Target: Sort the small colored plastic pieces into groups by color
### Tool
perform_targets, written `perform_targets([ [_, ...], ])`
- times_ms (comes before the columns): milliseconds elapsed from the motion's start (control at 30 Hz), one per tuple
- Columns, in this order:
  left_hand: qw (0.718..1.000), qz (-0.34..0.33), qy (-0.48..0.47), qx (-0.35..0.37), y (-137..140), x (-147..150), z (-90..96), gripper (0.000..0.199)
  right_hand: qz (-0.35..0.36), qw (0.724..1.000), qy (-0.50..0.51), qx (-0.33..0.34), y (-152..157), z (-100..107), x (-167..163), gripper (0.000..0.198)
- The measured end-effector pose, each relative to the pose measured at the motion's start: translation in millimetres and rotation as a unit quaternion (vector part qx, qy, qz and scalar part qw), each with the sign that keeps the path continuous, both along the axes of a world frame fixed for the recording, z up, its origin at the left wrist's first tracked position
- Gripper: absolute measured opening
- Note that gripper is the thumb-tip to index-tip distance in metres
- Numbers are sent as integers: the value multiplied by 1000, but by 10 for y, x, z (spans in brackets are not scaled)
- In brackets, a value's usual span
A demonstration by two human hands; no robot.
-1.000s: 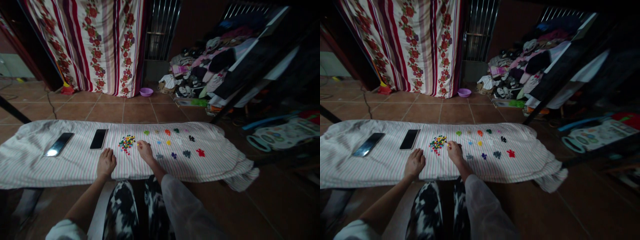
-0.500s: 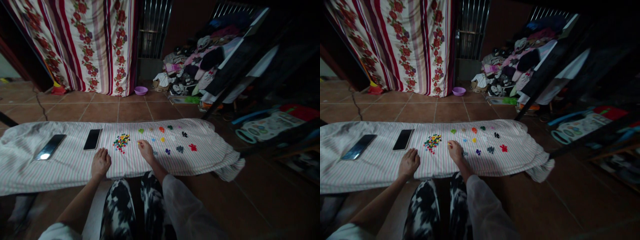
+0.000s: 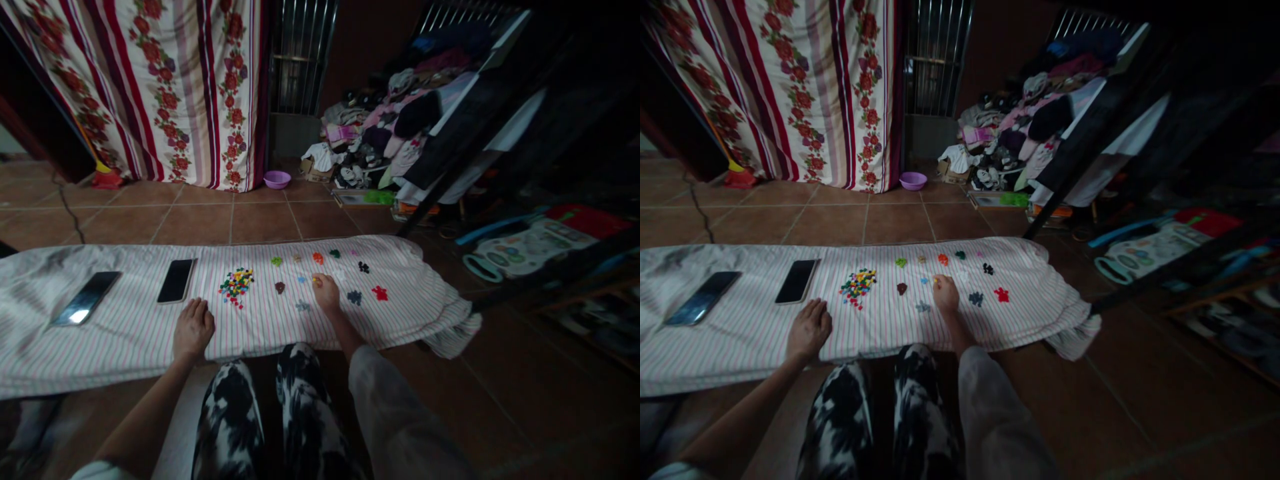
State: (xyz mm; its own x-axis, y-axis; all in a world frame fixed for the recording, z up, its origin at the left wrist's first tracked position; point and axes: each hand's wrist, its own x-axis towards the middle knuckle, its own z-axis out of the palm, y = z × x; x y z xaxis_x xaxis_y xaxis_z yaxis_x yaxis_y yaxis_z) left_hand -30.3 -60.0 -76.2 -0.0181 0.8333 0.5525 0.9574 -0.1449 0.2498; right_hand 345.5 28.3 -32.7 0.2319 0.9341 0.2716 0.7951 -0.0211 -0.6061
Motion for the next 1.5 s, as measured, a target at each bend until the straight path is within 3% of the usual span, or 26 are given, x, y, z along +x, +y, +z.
perform_targets([
  [267, 1000, -1, -2, -9, -1, 0, 10, 36, -39, 995, -66, -67, 151, -96, 465, 27],
  [567, 1000, 11, -15, -13, -3, 8, -2, 37, -6, 998, -38, -48, 278, -141, 448, 30],
  [800, 1000, 9, -6, -14, 4, -2, 17, 36, -2, 1000, -11, -17, 208, -190, 493, 34],
  [1167, 1000, 24, -12, -16, -4, 32, 17, 36, 13, 997, 48, -61, 155, -141, 577, 43],
  [1333, 999, 26, -16, -20, -1, 37, 3, 37, 12, 1000, 1, -4, 174, -29, 466, 39],
  [1500, 999, 32, -23, -23, -2, 44, 7, 36, 90, 996, 1, 25, 221, 55, 13, 30],
])
